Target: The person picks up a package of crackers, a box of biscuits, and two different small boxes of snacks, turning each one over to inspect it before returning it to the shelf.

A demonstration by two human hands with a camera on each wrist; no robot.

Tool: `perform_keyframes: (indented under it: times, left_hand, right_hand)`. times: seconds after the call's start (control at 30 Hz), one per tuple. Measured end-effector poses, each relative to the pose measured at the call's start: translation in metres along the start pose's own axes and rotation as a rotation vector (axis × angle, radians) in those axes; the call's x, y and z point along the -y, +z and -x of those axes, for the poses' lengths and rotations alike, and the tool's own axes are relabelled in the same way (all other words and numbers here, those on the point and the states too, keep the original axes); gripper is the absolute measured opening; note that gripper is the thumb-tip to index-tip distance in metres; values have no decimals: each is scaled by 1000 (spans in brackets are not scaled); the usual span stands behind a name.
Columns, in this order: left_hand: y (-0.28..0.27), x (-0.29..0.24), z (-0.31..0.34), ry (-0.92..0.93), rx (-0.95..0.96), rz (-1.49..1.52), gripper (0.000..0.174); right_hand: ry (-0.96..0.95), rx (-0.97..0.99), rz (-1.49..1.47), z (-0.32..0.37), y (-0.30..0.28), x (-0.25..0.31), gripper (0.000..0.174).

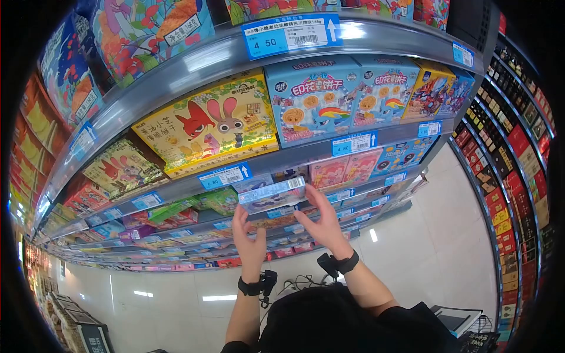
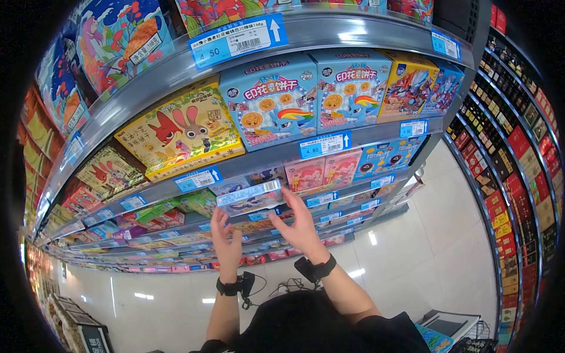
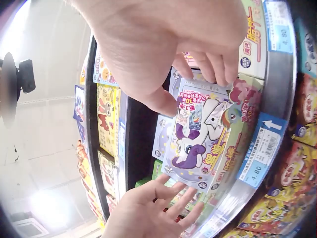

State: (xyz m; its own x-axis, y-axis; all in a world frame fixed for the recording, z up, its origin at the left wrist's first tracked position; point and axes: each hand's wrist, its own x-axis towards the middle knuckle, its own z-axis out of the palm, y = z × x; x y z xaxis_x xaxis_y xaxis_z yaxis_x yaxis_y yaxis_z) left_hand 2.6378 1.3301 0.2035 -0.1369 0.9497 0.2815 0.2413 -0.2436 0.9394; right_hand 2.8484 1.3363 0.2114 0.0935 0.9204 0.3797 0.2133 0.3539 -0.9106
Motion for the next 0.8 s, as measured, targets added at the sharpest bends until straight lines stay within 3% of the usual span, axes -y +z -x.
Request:
perform_keyframes:
  times: [0.2,0.33,0.4,0.6,0.7,0.77,0.8]
  left_hand:
    - [-1,-1,3,38,3,57,77]
    - [0,6,7,66,-32,47,67]
    - [1,8,8,95,-52,62,63]
    - [6,5,22,88,-141,225,53]
    - [7,0,24,221,-202,170,52]
    - [3,-12,26,397,-209,-143,51]
    - [3,-19,27,396,-209,-142,51]
  right_hand:
    - [26,-37,-81,4,1,-2,67]
    - [37,-52,-131,8,1,-3,62]
    - [152,-78,-270,11,1,4,57]
    - [-24,-123,-359,19,6,5,53]
    - [-7,-147,-326,21,4,3,52]
    - [8,-158,-288,20,2,1,52]
    - [20,-168,-252,20,2,0,52]
